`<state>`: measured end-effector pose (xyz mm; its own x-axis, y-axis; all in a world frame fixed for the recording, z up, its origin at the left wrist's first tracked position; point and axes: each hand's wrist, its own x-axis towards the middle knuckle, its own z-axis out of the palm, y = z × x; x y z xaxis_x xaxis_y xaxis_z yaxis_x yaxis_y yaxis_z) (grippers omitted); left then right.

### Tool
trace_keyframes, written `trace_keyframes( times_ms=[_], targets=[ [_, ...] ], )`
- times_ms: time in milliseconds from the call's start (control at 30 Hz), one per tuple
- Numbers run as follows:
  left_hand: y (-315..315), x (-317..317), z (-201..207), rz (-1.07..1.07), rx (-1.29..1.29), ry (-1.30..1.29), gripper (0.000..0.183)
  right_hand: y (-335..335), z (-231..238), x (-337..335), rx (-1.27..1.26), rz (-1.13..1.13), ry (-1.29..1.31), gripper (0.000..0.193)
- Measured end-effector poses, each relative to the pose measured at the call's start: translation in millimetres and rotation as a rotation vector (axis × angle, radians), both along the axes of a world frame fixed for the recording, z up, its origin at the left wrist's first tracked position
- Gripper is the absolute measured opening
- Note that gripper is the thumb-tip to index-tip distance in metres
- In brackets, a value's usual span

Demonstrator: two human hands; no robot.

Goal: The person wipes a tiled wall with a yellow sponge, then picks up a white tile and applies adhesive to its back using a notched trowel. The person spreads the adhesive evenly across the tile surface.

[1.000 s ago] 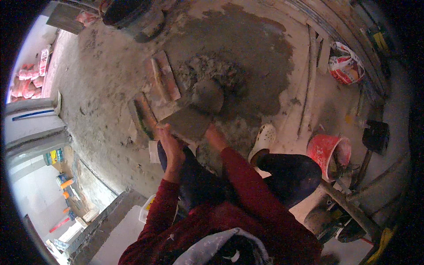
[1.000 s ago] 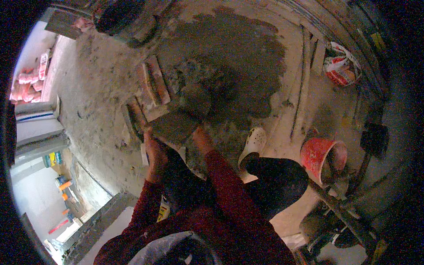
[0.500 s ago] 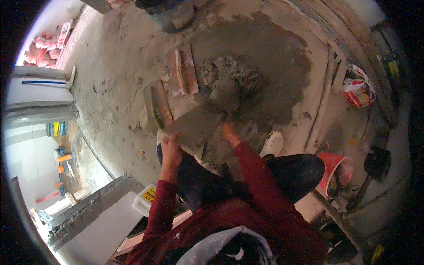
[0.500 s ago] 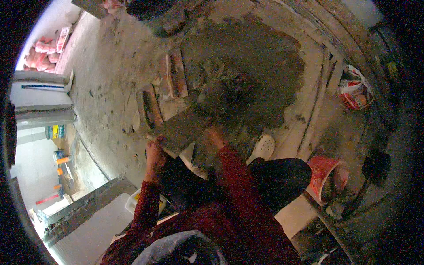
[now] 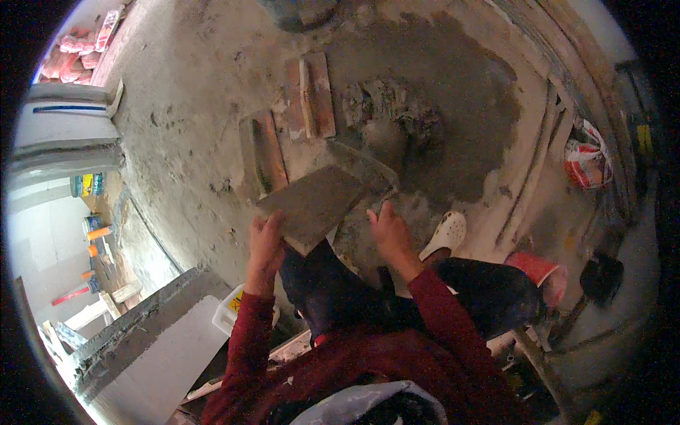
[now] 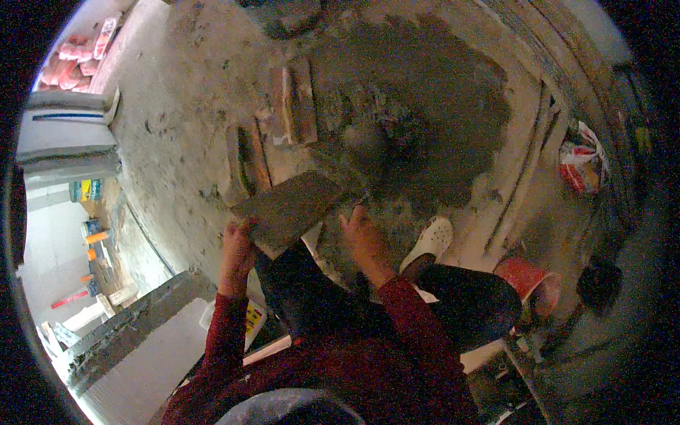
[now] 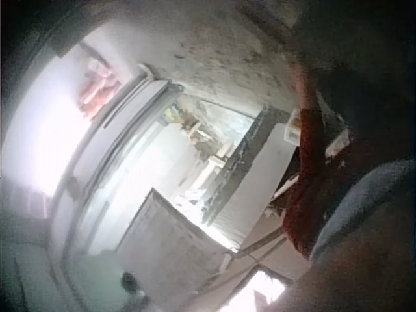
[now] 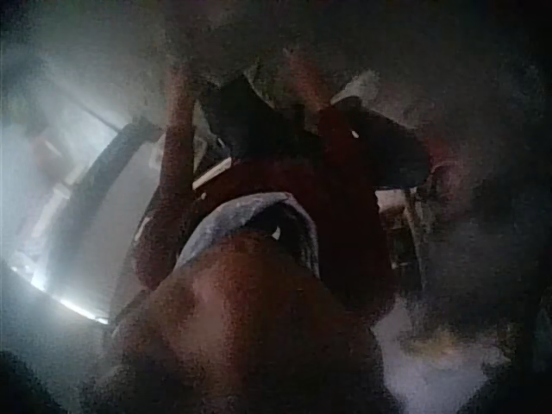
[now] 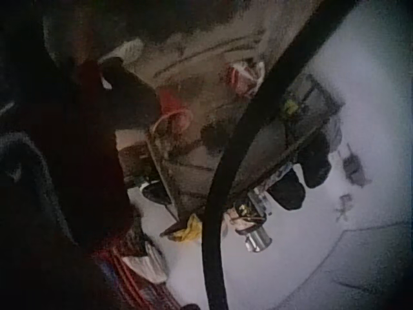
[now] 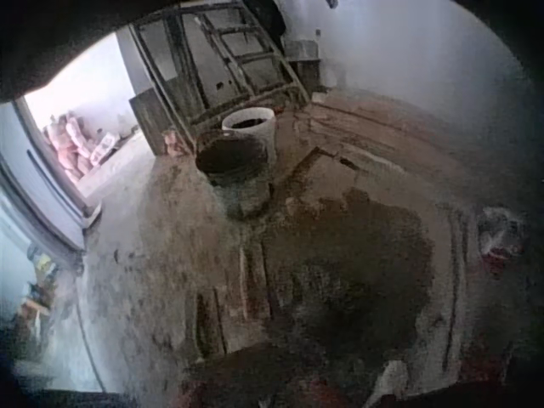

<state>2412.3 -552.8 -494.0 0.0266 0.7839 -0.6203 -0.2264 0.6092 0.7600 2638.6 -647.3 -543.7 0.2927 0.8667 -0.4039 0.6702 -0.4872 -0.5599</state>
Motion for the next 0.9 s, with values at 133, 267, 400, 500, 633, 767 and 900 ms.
trace_keyframes(
  times_ms=[133,267,400,500,633,767,900],
  targets=[
    [10,1,-10,0.019,-0.062,0.025,0.017,-42,-6,-24,0.006,0.085,0.018,0.038],
    [13,-1,-9,0.032,-0.044,-0.026,0.017,-72,-73,-47,-0.08,0.009,0.183,0.034],
    [16,-26,-39,0.105,-0.116,0.074,0.019,-49,-114,-38,-0.157,-0.086,0.296,0.035],
    [18,-16,-32,0.195,-0.122,0.008,0.022,-29,-114,-27,-0.031,-0.046,0.292,0.037],
    [18,-22,-21,0.02,-0.056,-0.037,0.017,-13,-120,-31,-0.013,0.154,0.016,0.031],
    [25,-27,-33,-0.062,-0.084,-0.029,0.015,-34,-157,-18,0.103,0.118,-0.058,0.025],
    [29,-33,-17,-0.081,-0.098,0.089,0.015,-29,-159,-12,0.048,0.277,-0.04,0.026]
  ],
)
